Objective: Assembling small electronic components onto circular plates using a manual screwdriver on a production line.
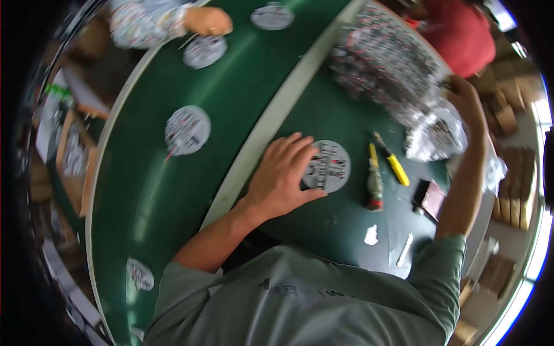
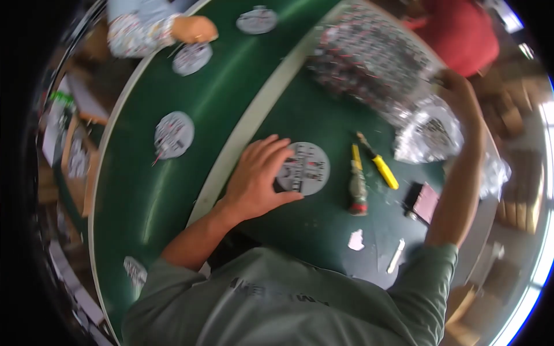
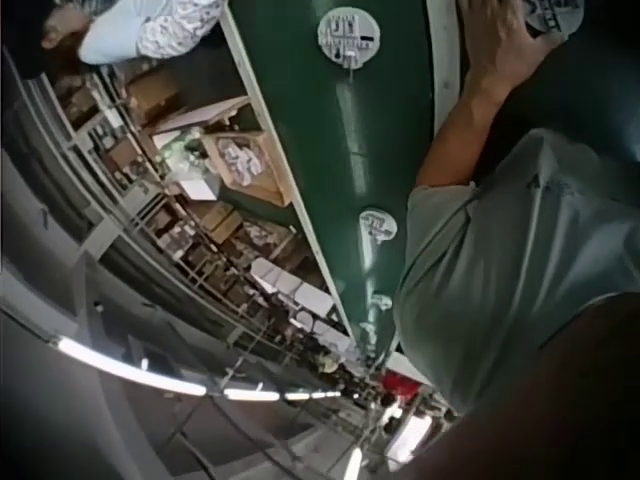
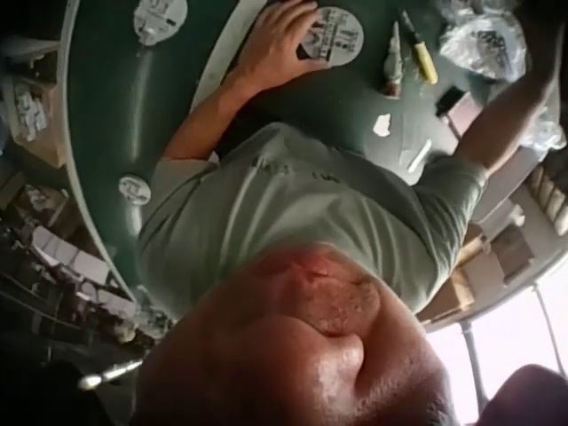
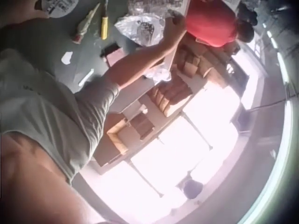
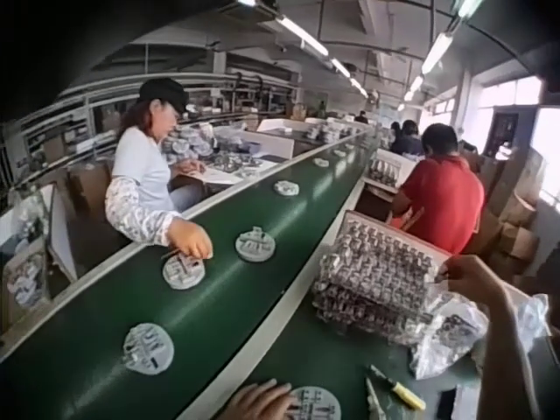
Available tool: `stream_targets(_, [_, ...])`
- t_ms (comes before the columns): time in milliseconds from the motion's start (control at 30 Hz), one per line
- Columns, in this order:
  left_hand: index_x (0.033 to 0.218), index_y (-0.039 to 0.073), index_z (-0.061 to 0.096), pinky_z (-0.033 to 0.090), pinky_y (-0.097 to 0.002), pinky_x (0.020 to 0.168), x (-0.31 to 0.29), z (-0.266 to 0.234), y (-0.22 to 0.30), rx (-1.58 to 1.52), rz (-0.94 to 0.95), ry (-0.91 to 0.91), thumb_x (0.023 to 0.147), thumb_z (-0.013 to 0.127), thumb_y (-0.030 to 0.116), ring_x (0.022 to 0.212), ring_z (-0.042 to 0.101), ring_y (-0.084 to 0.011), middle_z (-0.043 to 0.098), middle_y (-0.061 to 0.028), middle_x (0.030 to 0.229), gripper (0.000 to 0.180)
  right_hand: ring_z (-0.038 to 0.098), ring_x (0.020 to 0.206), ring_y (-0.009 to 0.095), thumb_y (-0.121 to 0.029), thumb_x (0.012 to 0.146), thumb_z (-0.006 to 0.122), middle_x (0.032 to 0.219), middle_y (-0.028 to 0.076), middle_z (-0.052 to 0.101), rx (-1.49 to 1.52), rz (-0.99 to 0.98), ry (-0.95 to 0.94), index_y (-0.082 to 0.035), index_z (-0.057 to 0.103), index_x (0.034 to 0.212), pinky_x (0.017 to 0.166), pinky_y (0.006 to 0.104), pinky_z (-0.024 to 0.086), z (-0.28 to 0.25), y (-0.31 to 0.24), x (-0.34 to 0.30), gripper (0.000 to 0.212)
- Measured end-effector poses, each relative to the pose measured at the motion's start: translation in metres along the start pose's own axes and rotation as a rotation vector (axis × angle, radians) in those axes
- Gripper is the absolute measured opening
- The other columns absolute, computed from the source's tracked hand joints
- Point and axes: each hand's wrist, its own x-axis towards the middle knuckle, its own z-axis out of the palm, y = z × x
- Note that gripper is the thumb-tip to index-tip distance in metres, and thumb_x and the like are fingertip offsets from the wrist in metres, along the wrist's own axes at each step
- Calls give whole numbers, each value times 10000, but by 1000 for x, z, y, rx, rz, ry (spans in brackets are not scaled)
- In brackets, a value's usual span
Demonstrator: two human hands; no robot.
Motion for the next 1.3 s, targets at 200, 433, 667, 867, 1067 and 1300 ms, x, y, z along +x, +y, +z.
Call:
stream_targets(200, [1418, 65, 573, 399, -517, 1181, -2, 3, -9, -133, 7, 192, 774, 930, 441, 1384, 542, -375, 601, -156, 1466, 826, 642, 993, 94, -1, 988, 700, 1075, 17, 714, 199, 139, 90, 17, 662, 1245, 866, 259, 515, 72, -128, -92, 260])
stream_targets(433, [1219, 94, 706, 546, -433, 873, -7, 13, 2, -254, 249, 310, 770, 951, 262, 987, 691, -285, 721, -66, 1167, 538, 661, 852, 83, -12, 915, 836, 974, 20, 730, 676, 204, -171, 5, 688, 1149, 774, 255, 539, 210, -224, -177, 277])
stream_targets(667, [987, 106, 755, 550, -394, 705, -10, 26, 5, -280, 371, 194, 787, 924, 162, 783, 672, -245, 694, -33, 960, 268, 650, 807, 86, -130, 940, 865, 948, 34, 734, 1030, 248, -269, 26, 684, 1179, 742, 254, 538, 230, -194, -197, 338])
stream_targets(867, [961, 69, 744, 549, -393, 695, -5, 20, 8, -201, 438, 188, 780, 915, 97, 758, 671, -252, 678, -49, 886, 251, 629, 813, 87, -199, 965, 850, 960, 29, 716, 1030, 303, -385, 40, 690, 1178, 728, 276, 533, 224, -194, -190, 358])
stream_targets(1067, [903, 52, 723, 526, -372, 663, -6, 28, 10, -105, 435, 59, 774, 894, 68, 746, 668, -241, 671, -47, 873, 214, 704, 851, 189, -123, 922, 825, 944, 68, 743, 567, 34, -201, 7, 703, 1154, 777, 345, 571, 225, -214, -207, 292])
stream_targets(1300, [888, 56, 711, 503, -363, 658, -3, 23, 16, 83, 452, -181, 771, 885, 68, 741, 654, -225, 661, -34, 860, 210, 699, 926, 302, -29, 845, 807, 995, 96, 740, 173, -159, -178, -38, 737, 1115, 819, 407, 573, 231, -210, -212, 279])
